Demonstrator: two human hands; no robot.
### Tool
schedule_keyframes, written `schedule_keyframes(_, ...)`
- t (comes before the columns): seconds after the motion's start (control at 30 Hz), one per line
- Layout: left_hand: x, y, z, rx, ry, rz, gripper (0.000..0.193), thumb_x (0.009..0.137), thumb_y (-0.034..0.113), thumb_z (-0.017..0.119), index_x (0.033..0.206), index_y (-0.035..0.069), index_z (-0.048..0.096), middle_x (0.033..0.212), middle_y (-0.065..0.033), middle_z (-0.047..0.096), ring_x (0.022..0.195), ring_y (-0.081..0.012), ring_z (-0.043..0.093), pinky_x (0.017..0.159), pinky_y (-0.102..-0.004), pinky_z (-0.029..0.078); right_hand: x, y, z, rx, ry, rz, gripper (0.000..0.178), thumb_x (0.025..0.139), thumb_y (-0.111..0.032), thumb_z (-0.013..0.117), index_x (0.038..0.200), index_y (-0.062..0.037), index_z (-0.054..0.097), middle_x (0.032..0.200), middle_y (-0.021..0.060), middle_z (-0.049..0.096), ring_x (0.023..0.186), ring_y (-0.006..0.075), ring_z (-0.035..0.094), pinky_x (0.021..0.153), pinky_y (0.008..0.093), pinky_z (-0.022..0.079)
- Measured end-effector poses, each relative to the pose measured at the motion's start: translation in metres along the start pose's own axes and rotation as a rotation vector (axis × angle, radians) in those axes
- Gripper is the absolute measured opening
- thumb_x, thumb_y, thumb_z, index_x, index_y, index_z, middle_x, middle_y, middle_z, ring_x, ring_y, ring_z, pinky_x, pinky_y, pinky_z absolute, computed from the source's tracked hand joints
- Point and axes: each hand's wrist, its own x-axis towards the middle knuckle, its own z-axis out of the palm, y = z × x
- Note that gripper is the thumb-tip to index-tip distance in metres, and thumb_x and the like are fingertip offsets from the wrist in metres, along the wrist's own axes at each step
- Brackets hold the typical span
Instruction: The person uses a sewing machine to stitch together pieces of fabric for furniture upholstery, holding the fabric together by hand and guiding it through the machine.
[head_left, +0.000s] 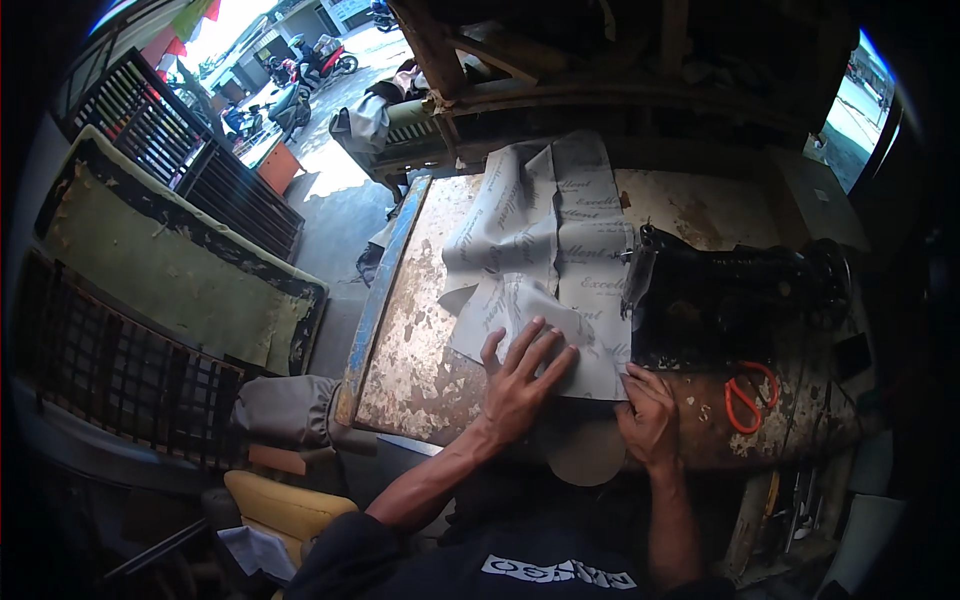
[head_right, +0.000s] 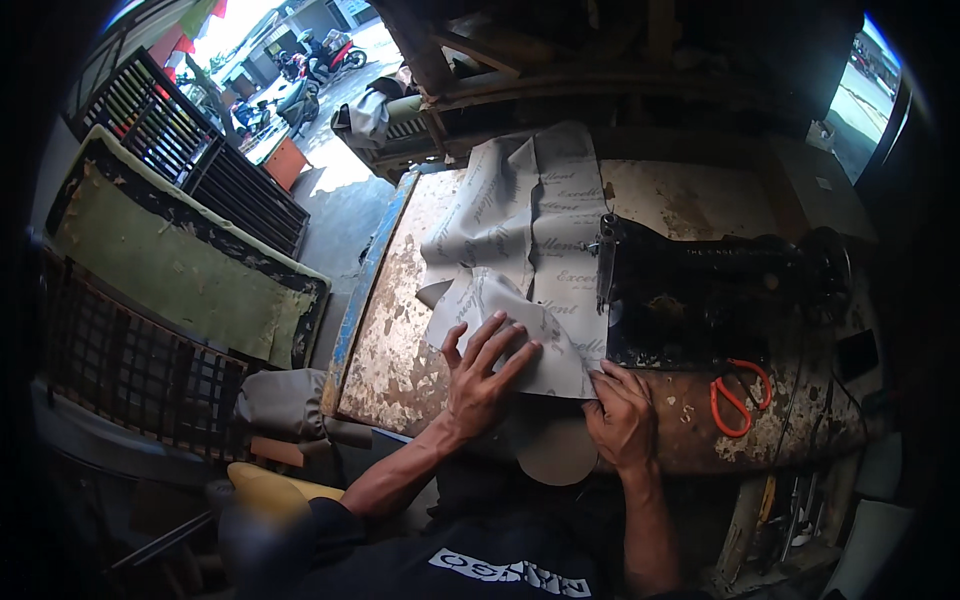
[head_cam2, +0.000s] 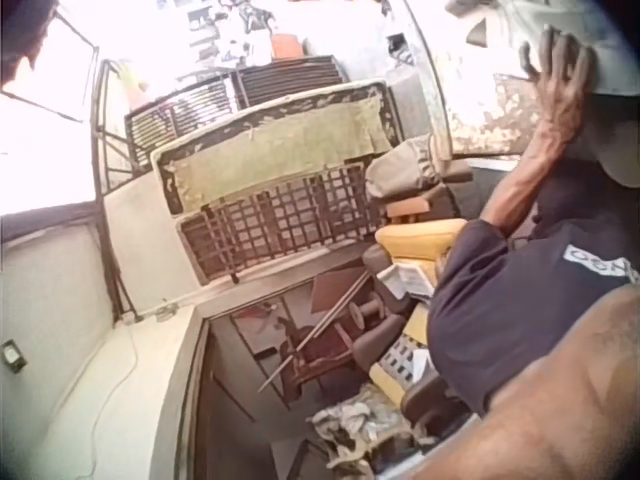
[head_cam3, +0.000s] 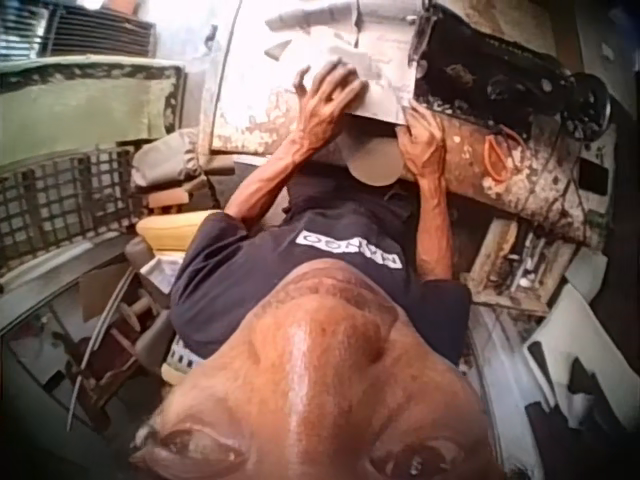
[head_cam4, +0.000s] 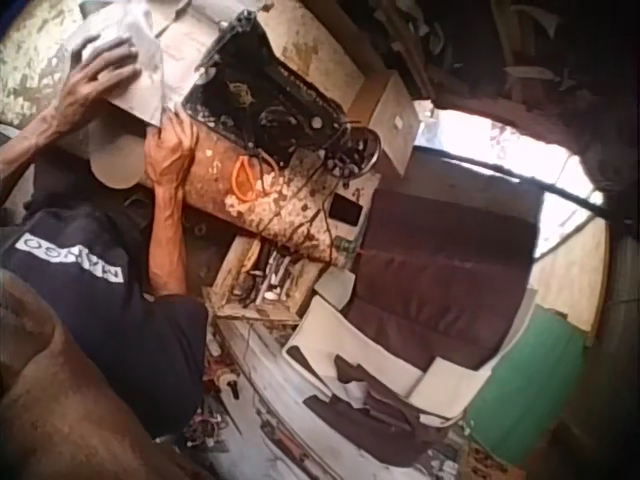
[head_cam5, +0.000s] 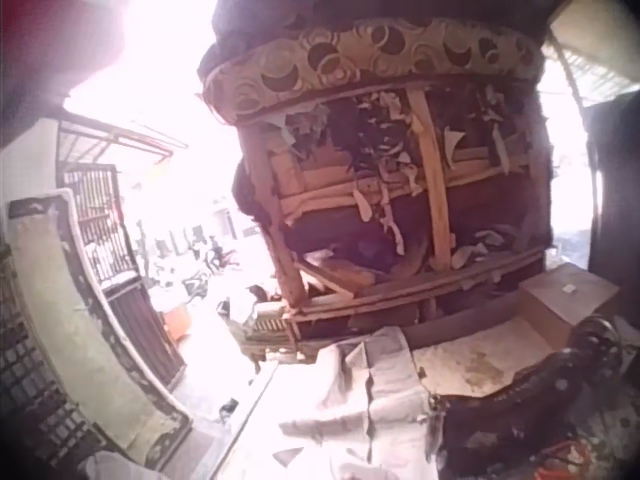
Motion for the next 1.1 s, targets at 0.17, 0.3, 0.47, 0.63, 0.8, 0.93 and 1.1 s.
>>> schedule_keyframes(0.17, 0.027, -0.009, -0.007, -0.211, -0.078, 0.268, 0.060, 0.072, 0.018, 0.079, 0.131, 0.015, 0.068, 0.100, -0.0044, 0.058, 0.099, -0.0249, 0.061, 0.105, -0.0507, 0.044, -0.010, -0.010, 0.000, 0.154, 0.058, 0.074, 0.031, 0.080, 0.002, 0.065, 0.111, 0.0035, 0.070, 0.105, 0.0203, 0.073, 0.100, 0.0419, 0.069, 0.090, 0.0461, 0.055)
schedule_keyframes(0.3, 0.043, 0.001, -0.004, -0.402, -0.302, 0.443, 0.051, 0.073, 0.039, 0.085, 0.115, 0.017, 0.064, 0.098, -0.0023, 0.051, 0.097, -0.0220, 0.055, 0.083, -0.0415, 0.040, -0.024, -0.012, -0.009, 0.120, -0.051, -0.056, 0.031, 0.076, 0.004, 0.063, 0.106, 0.0069, 0.070, 0.107, 0.0230, 0.074, 0.104, 0.0414, 0.071, 0.094, 0.0464, 0.056)
schedule_keyframes(0.47, 0.047, 0.009, 0.009, -0.432, -0.385, 0.482, 0.059, 0.079, 0.048, 0.083, 0.121, 0.014, 0.061, 0.129, -0.0107, 0.059, 0.133, -0.0289, 0.053, 0.111, -0.0533, 0.039, -0.036, -0.010, -0.018, 0.157, -0.121, -0.035, 0.024, 0.080, -0.002, 0.069, 0.102, 0.0071, 0.072, 0.106, 0.0243, 0.074, 0.107, 0.0441, 0.071, 0.095, 0.0495, 0.056)
schedule_keyframes(0.63, 0.038, 0.015, 0.022, -0.522, -0.581, 0.384, 0.077, 0.087, 0.059, 0.077, 0.144, 0.014, 0.053, 0.139, -0.0121, 0.057, 0.142, -0.0320, 0.048, 0.124, -0.0652, 0.023, -0.041, -0.004, -0.018, 0.146, -0.143, -0.013, 0.017, 0.080, -0.002, 0.073, 0.095, 0.0061, 0.073, 0.101, 0.0233, 0.074, 0.104, 0.0437, 0.071, 0.094, 0.0513, 0.056)
schedule_keyframes(0.8, 0.023, 0.017, 0.025, -0.508, -0.464, 0.330, 0.081, 0.081, 0.052, 0.083, 0.147, 0.016, 0.053, 0.136, -0.0106, 0.057, 0.141, -0.0299, 0.048, 0.125, -0.0624, 0.020, -0.037, -0.004, -0.020, 0.108, -0.142, -0.037, 0.024, 0.078, -0.001, 0.074, 0.100, 0.0051, 0.074, 0.104, 0.0212, 0.075, 0.106, 0.0410, 0.071, 0.096, 0.0495, 0.055)
schedule_keyframes(0.93, 0.018, 0.011, 0.021, -0.535, -0.466, 0.270, 0.080, 0.076, 0.043, 0.087, 0.145, 0.016, 0.054, 0.130, -0.0083, 0.058, 0.135, -0.0289, 0.052, 0.122, -0.0602, 0.023, -0.038, -0.001, -0.014, 0.171, -0.124, -0.051, 0.027, 0.077, 0.000, 0.074, 0.104, 0.0050, 0.074, 0.110, 0.0205, 0.076, 0.110, 0.0385, 0.071, 0.098, 0.0483, 0.055)
schedule_keyframes(1.1, 0.015, 0.007, 0.031, -0.484, -0.478, 0.260, 0.063, 0.066, 0.025, 0.086, 0.126, 0.019, 0.067, 0.105, -0.0028, 0.057, 0.111, -0.0258, 0.057, 0.111, -0.0543, 0.033, -0.046, -0.020, -0.009, 0.028, 0.044, -0.049, 0.026, 0.085, -0.004, 0.076, 0.109, 0.0048, 0.071, 0.116, 0.0189, 0.074, 0.110, 0.0372, 0.070, 0.097, 0.0469, 0.056)
